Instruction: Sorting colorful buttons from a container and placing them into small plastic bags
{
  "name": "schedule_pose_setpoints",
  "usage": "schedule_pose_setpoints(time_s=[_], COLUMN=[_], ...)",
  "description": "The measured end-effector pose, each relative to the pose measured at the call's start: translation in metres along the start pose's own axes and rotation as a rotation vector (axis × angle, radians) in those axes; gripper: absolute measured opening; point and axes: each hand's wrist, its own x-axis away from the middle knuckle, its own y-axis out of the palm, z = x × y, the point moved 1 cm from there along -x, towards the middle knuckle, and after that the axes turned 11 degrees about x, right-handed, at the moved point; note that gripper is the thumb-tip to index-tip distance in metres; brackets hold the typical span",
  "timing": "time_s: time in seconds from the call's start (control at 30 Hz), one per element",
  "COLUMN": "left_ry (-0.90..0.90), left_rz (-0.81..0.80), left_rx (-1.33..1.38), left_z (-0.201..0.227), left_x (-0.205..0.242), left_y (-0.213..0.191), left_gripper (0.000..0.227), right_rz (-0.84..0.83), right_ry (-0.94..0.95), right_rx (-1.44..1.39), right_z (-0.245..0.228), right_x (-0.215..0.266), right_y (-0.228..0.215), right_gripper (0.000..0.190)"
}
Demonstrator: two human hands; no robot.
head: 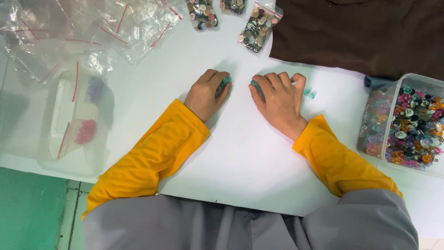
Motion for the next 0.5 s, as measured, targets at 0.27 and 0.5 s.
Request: schedule_pose_setpoints(time_s=[0.27,0.5], left_ry=[0.031,0.007], left_rz=[-0.002,-0.039], left_rx=[-0.015,0.011], left_z=[0.008,0.016], left_x=[0.000,0.002], left_y=[-0.006,-0.011], left_gripper=[0.028,0.034], right_rz=[0.016,0.021], right_ry=[0.009,0.002], right_rx=[-0.013,-0.042], right_z=[-0.003,-0.004], right_x=[-0.001,0.002], right_y=[-0.005,-0.008], right_gripper=[0.018,0.027])
